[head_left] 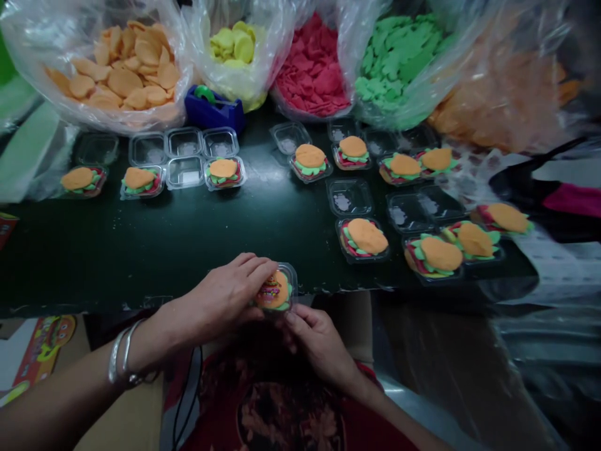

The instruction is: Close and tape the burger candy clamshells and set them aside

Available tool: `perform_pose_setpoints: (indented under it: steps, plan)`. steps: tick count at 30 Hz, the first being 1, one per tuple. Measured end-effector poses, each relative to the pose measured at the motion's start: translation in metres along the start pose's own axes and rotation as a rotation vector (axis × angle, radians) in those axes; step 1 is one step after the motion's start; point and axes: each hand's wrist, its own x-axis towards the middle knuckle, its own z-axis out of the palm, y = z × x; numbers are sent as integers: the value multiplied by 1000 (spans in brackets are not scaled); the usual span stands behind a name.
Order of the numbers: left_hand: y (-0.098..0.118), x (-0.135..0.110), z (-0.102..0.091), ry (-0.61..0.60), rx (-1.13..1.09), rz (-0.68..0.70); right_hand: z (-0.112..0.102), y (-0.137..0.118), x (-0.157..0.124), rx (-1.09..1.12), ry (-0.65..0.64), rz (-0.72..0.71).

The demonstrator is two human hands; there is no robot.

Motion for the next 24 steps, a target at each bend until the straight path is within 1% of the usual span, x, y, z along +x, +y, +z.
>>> perform_pose_setpoints:
  steps: [5,8,10,13,18,21,24]
  plan:
    - [-1,0,1,12,-12,5,1,7,1,76,20,-61]
    - [-3,-1,3,20,-25,23,2,9,2,84,49,-94]
    - [-3,-1,3,26,-15,31,3,10,3,71,69,-93]
    - [1,0,2,35,13,1,5,11,5,58,89,-108]
    - [9,1,-2,45,29,-34,4,13,6,15,125,-214]
    - [7,-1,-2,44,30,-45,3,8,7,-48,138,-275]
    - [2,-4,-1,22,1,-83,4,-1,8,-101,151,-335]
